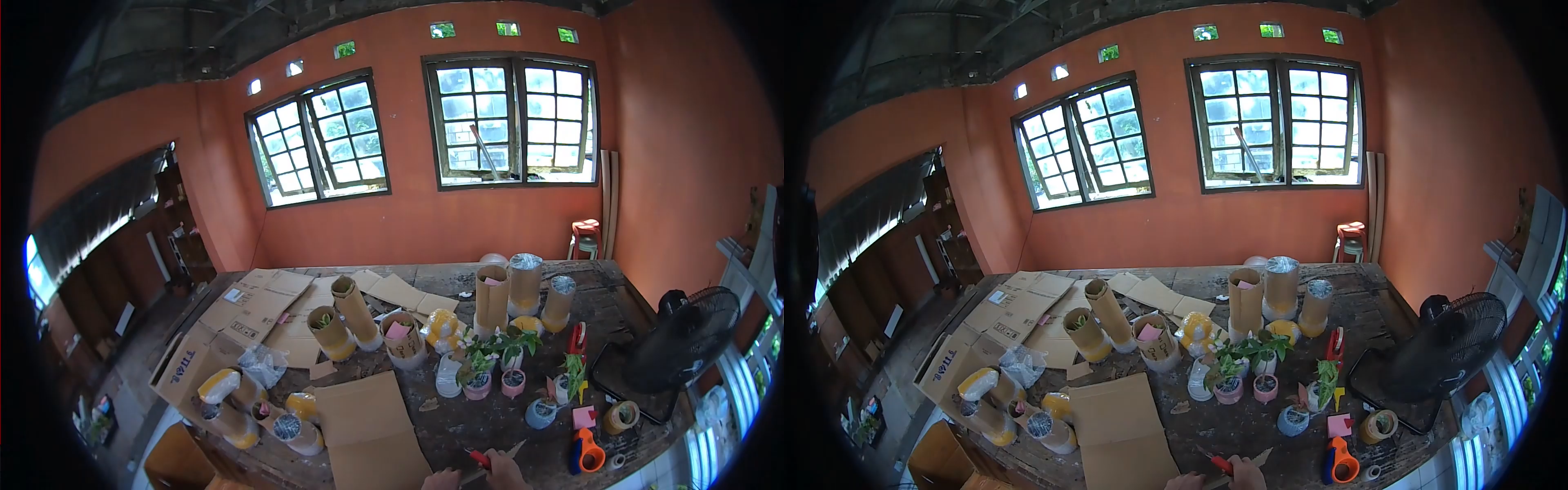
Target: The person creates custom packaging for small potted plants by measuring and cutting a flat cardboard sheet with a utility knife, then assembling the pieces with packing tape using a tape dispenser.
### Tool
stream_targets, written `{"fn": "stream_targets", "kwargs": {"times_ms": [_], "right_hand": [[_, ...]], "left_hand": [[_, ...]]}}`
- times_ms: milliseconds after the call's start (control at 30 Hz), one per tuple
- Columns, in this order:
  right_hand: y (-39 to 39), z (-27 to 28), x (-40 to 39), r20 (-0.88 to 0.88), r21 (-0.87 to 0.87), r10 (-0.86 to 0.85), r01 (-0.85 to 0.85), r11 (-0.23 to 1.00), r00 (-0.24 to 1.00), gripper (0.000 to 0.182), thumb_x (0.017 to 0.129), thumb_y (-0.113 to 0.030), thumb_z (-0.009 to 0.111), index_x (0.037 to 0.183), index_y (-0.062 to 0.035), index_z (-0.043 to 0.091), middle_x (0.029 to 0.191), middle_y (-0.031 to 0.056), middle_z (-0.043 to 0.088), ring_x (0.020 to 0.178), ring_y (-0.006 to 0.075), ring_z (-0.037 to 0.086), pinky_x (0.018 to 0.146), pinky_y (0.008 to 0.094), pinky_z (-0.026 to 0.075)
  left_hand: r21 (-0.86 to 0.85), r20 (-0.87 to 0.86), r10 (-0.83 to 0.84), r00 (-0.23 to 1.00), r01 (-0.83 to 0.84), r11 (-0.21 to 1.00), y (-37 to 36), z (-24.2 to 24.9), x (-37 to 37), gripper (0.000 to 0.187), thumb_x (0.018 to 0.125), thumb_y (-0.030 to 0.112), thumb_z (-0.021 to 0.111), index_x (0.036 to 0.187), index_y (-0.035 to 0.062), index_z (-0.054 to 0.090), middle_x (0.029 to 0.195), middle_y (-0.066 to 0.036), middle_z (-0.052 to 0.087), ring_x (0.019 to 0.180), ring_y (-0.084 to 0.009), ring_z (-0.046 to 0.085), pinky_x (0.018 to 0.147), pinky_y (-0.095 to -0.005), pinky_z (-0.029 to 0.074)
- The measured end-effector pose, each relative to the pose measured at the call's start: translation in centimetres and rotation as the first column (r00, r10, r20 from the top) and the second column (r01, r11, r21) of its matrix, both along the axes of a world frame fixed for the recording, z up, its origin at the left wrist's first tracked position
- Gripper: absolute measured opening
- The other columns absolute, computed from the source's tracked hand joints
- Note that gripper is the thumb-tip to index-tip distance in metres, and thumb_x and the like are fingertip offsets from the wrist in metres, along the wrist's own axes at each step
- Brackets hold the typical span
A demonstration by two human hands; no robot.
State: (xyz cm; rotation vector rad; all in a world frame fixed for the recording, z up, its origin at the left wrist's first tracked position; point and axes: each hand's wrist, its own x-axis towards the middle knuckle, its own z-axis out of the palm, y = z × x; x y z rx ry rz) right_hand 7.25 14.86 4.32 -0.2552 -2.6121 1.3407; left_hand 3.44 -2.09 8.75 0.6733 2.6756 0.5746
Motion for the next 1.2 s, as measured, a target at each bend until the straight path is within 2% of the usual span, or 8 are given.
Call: {"fn": "stream_targets", "kwargs": {"times_ms": [267, 367, 500, 600, 667, 800, 1100, 1200], "right_hand": [[0.4, -1.5, -0.1, 0.028, 0.030, 0.017, -0.018, 0.999, 0.999, 0.013, 0.094, -0.015, 0.054, 0.094, -0.0047, 0.062, 0.092, 0.0168, 0.063, 0.084, 0.0322, 0.056, 0.078, 0.0412, 0.043], [0.3, 3.0, 0.1, -0.060, -0.074, 0.077, -0.081, 0.994, 0.995, 0.015, 0.093, -0.014, 0.055, 0.101, -0.0037, 0.063, 0.096, 0.0170, 0.064, 0.089, 0.0309, 0.059, 0.079, 0.0403, 0.045], [0.8, 4.8, 0.6, -0.272, 0.141, -0.023, 0.064, 0.988, 0.962, 0.022, 0.094, -0.014, 0.057, 0.111, -0.0024, 0.064, 0.096, 0.0186, 0.066, 0.090, 0.0288, 0.062, 0.082, 0.0399, 0.047], [1.5, -0.9, 0.2, -0.223, -0.557, -0.274, 0.108, 0.824, 0.936, 0.027, 0.095, -0.015, 0.060, 0.118, -0.0018, 0.062, 0.096, 0.0206, 0.067, 0.087, 0.0337, 0.064, 0.084, 0.0425, 0.049], [1.8, 0.4, 1.6, 0.017, -0.284, -0.178, 0.176, 0.942, 0.984, 0.029, 0.097, -0.016, 0.059, 0.123, -0.0030, 0.060, 0.097, 0.0215, 0.067, 0.088, 0.0361, 0.065, 0.084, 0.0428, 0.050], [1.4, 2.8, 3.5, 0.312, 0.041, -0.070, 0.060, 0.997, 0.948, 0.036, 0.099, -0.018, 0.058, 0.133, -0.0062, 0.056, 0.102, 0.0226, 0.069, 0.094, 0.0394, 0.067, 0.084, 0.0433, 0.051], [0.7, 2.8, 4.0, 0.444, 0.181, -0.189, 0.119, 0.976, 0.876, 0.040, 0.097, -0.019, 0.060, 0.136, -0.0106, 0.056, 0.102, 0.0282, 0.068, 0.094, 0.0416, 0.069, 0.078, 0.0576, 0.049], [1.2, -0.4, 4.2, 0.278, 0.132, -0.207, 0.176, 0.975, 0.938, 0.047, 0.095, -0.026, 0.065, 0.137, -0.0082, 0.055, 0.102, 0.0299, 0.068, 0.093, 0.0409, 0.070, 0.079, 0.0545, 0.051]], "left_hand": [[-0.219, 0.013, -0.075, 0.997, 0.076, 0.973, 0.2, -6.4, -1.6, 0.023, 0.086, 0.021, 0.058, 0.096, 0.0072, 0.074, 0.101, -0.014, 0.072, 0.095, -0.0333, 0.069, 0.082, -0.0451, 0.055], [-0.109, -0.229, -0.131, 0.965, 0.108, 0.988, -0.9, -11.0, -1.5, 0.023, 0.084, 0.020, 0.059, 0.093, 0.0068, 0.075, 0.099, -0.014, 0.072, 0.092, -0.0337, 0.069, 0.078, -0.0450, 0.055], [0.019, -0.160, -0.027, 0.987, 0.031, 0.999, -0.5, -4.4, -0.6, 0.019, 0.082, 0.018, 0.060, 0.090, 0.0058, 0.073, 0.096, -0.013, 0.071, 0.090, -0.0337, 0.068, 0.076, -0.0448, 0.054], [0.121, -0.244, 0.012, 0.970, 0.018, 0.992, -0.4, -3.2, -0.3, 0.016, 0.082, 0.014, 0.060, 0.089, 0.0050, 0.072, 0.093, -0.013, 0.070, 0.090, -0.0336, 0.067, 0.076, -0.0445, 0.053], [0.463, -0.419, 0.161, 0.894, 0.058, 0.885, -0.9, -6.2, 0.5, 0.014, 0.082, 0.011, 0.060, 0.088, 0.0047, 0.072, 0.091, -0.014, 0.070, 0.088, -0.0340, 0.067, 0.075, -0.0452, 0.053], [0.198, -0.268, 0.021, 0.963, 0.034, 0.980, -0.7, -6.3, -0.1, 0.014, 0.083, 0.010, 0.059, 0.088, 0.0045, 0.072, 0.090, -0.015, 0.069, 0.087, -0.0348, 0.067, 0.075, -0.0460, 0.053], [-0.008, -0.194, -0.074, 0.978, 0.074, 0.997, -0.2, -2.7, 0.7, 0.017, 0.088, 0.012, 0.057, 0.086, 0.0031, 0.072, 0.090, -0.016, 0.070, 0.085, -0.0344, 0.069, 0.074, -0.0456, 0.055], [0.022, -0.127, -0.053, 0.991, 0.056, 0.998, -0.3, -1.4, 0.5, 0.018, 0.088, 0.012, 0.057, 0.086, 0.0019, 0.072, 0.090, -0.017, 0.070, 0.084, -0.0337, 0.069, 0.072, -0.0449, 0.056]]}}
